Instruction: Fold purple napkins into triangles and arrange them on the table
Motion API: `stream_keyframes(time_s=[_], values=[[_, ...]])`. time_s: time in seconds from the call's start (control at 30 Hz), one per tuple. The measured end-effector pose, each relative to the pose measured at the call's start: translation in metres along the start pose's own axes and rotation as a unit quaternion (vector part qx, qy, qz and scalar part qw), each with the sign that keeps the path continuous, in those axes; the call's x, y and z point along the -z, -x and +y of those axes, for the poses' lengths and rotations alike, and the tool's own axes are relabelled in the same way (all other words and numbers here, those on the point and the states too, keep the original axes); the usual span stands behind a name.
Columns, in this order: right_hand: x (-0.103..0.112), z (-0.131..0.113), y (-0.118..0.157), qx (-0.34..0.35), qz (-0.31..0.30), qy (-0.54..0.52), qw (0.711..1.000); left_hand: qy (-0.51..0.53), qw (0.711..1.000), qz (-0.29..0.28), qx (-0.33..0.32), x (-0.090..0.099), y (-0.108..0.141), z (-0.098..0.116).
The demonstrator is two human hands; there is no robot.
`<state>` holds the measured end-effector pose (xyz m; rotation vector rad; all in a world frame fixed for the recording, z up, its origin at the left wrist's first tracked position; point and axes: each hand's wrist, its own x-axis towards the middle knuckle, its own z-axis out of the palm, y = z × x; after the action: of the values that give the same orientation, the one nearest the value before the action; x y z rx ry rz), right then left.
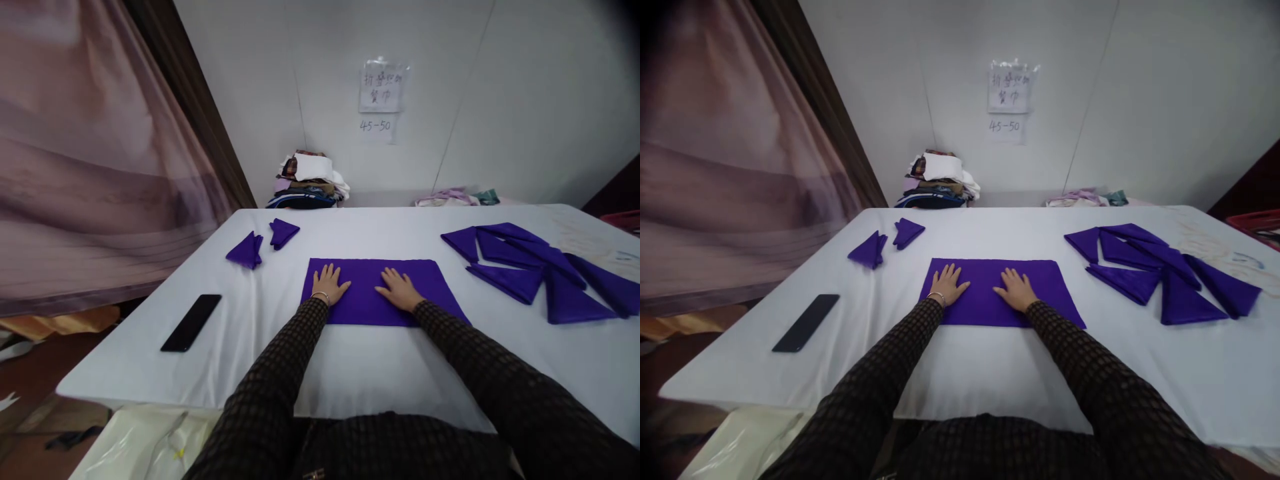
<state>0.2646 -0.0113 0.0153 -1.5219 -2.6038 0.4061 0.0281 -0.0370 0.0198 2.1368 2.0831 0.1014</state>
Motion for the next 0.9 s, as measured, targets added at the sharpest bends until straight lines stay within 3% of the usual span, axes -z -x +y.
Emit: stream_keyframes(time_s=[0.2, 0.3, 0.37, 0.47, 0.53, 0.63, 0.77, 0.9], values=[[0.007, 0.11, 0.032, -0.145, 0.064, 0.063, 0.985, 0.023, 1.0, 0.015, 0.009, -0.017, -0.002, -0.013], [0.005, 0.129, 0.05, -0.18, 0.089, 0.087, 0.976, 0.069, 0.998, 0.008, 0.011, -0.013, -0.008, -0.013], [0.001, 0.118, 0.063, -0.157, 0.101, 0.082, 0.979, 0.101, 0.995, -0.002, 0.013, -0.005, -0.009, -0.017], [-0.008, 0.078, 0.086, -0.049, 0.108, 0.058, 0.991, 0.119, 0.993, 0.006, 0.018, 0.013, 0.003, -0.034], [-0.014, 0.047, 0.102, 0.031, 0.093, 0.041, 0.994, 0.12, 0.992, 0.022, -0.002, 0.021, 0.024, -0.052], [-0.023, 0.01, 0.118, 0.123, 0.054, 0.016, 0.991, 0.107, 0.99, 0.023, -0.092, 0.023, 0.067, -0.079], [-0.03, -0.023, 0.114, 0.172, 0.045, -0.002, 0.984, 0.093, 0.982, 0.043, -0.16, 0.015, 0.109, -0.098], [-0.031, -0.059, 0.091, 0.213, 0.028, -0.012, 0.977, 0.076, 0.976, 0.102, -0.176, 0.009, 0.115, -0.099]])
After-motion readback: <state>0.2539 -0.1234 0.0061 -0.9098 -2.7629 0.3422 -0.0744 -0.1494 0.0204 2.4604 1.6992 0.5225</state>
